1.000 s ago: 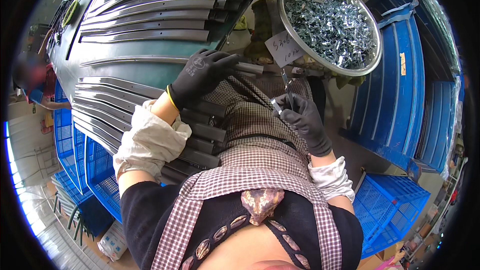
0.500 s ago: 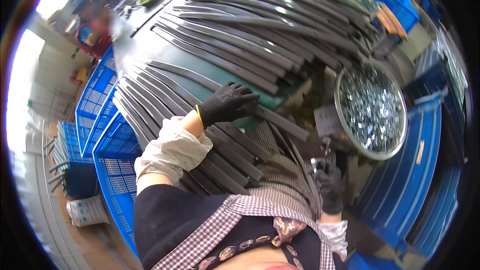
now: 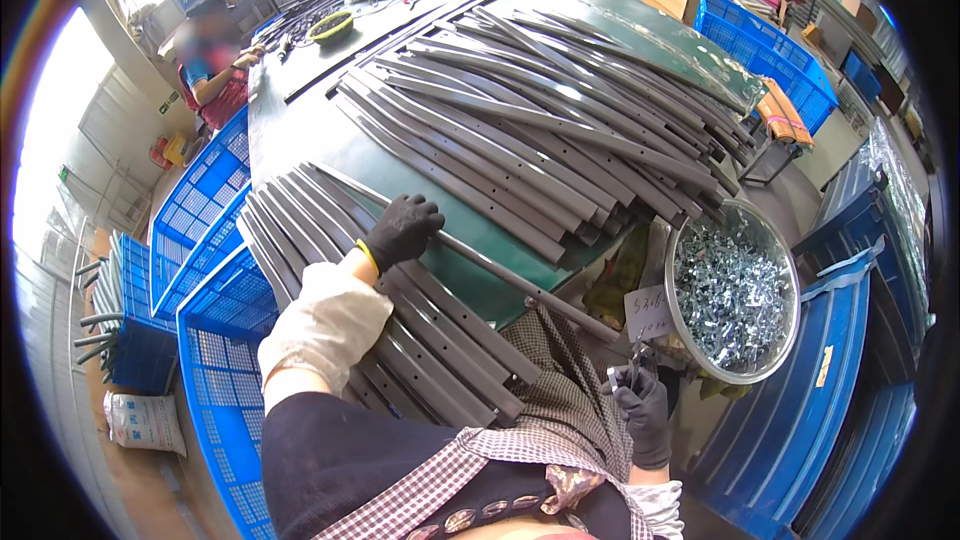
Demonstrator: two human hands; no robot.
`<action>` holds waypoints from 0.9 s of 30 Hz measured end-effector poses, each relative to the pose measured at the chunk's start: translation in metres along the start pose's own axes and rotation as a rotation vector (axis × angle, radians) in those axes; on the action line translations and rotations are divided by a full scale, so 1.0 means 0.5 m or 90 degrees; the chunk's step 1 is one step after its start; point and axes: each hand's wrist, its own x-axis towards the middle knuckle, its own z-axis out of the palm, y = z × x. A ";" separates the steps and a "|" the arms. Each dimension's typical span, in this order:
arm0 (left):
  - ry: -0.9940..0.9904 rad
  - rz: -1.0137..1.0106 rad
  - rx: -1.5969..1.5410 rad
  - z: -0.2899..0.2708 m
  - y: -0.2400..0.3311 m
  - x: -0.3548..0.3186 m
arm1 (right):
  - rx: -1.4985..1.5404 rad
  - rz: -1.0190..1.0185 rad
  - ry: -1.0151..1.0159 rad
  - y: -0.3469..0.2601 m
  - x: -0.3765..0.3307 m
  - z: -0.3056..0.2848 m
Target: The person repeatedly picks up long metal frame pieces and small fasteners from a bowl, then inserts the fasteners into holes along the frames. The person handles the frames and fasteners one at a time, placing the fastened pieces back on the work surface.
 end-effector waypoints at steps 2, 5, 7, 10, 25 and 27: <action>0.028 -0.044 -0.006 0.003 0.005 -0.012 | -0.023 0.012 0.014 0.000 -0.005 -0.006; 0.093 -0.092 0.006 -0.052 -0.034 0.031 | -0.027 0.029 0.046 0.005 -0.014 -0.030; 0.297 -0.095 -0.024 -0.111 -0.140 0.090 | -0.006 0.059 0.058 0.018 -0.011 -0.041; 0.516 -0.181 0.067 -0.232 -0.377 0.223 | -0.021 0.046 0.062 -0.006 -0.004 -0.015; 0.249 -0.096 -0.042 -0.032 -0.048 0.348 | 0.047 0.068 0.081 0.024 -0.019 -0.007; 0.229 0.003 -0.137 -0.020 -0.027 0.339 | 0.030 0.066 0.075 0.028 -0.018 -0.003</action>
